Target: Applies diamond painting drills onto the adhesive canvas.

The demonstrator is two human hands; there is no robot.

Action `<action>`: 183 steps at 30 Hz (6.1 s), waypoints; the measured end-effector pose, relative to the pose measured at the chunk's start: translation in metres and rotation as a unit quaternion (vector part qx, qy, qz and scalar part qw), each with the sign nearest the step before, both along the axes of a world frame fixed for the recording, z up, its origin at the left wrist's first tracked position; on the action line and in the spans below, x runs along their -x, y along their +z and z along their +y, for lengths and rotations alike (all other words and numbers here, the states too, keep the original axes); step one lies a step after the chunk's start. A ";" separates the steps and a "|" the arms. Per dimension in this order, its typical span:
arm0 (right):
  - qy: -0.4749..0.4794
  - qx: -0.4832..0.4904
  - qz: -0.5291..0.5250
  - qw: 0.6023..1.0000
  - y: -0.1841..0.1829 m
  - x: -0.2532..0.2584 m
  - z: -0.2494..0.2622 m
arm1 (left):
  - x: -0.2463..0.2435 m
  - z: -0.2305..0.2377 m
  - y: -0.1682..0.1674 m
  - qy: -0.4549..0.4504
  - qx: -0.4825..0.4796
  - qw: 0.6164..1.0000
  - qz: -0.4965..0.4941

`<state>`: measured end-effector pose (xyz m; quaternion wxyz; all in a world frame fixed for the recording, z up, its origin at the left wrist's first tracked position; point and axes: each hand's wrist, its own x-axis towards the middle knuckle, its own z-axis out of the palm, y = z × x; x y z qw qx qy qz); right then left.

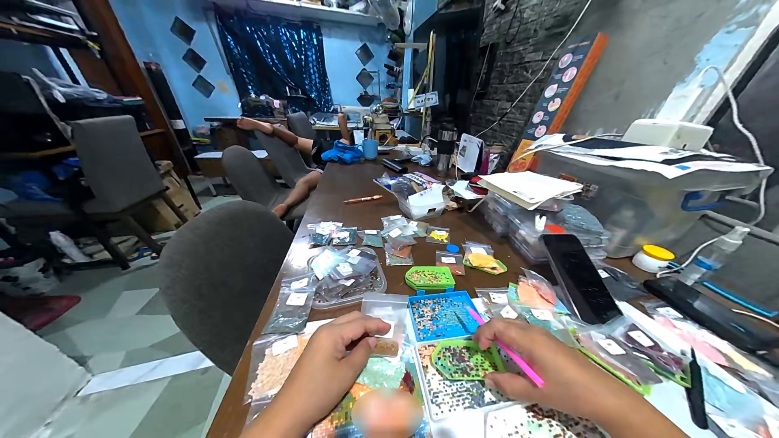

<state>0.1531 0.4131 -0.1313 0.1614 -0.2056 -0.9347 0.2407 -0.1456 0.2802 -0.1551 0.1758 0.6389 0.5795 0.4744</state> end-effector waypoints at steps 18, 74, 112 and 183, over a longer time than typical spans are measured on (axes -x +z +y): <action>-0.122 0.026 0.055 0.991 0.020 -0.035 0.023 | 0.002 -0.005 0.004 -0.007 0.009 1.000 0.015; 0.095 -0.063 0.045 0.992 -0.007 0.005 -0.001 | 0.000 -0.003 0.004 -0.009 0.003 1.000 0.009; -0.200 0.057 -0.033 0.978 -0.005 -0.018 0.034 | 0.002 -0.003 0.005 -0.002 -0.002 1.000 0.010; -0.301 -0.019 -0.068 0.951 0.005 0.016 0.027 | 0.004 -0.008 0.012 -0.023 0.030 0.999 0.029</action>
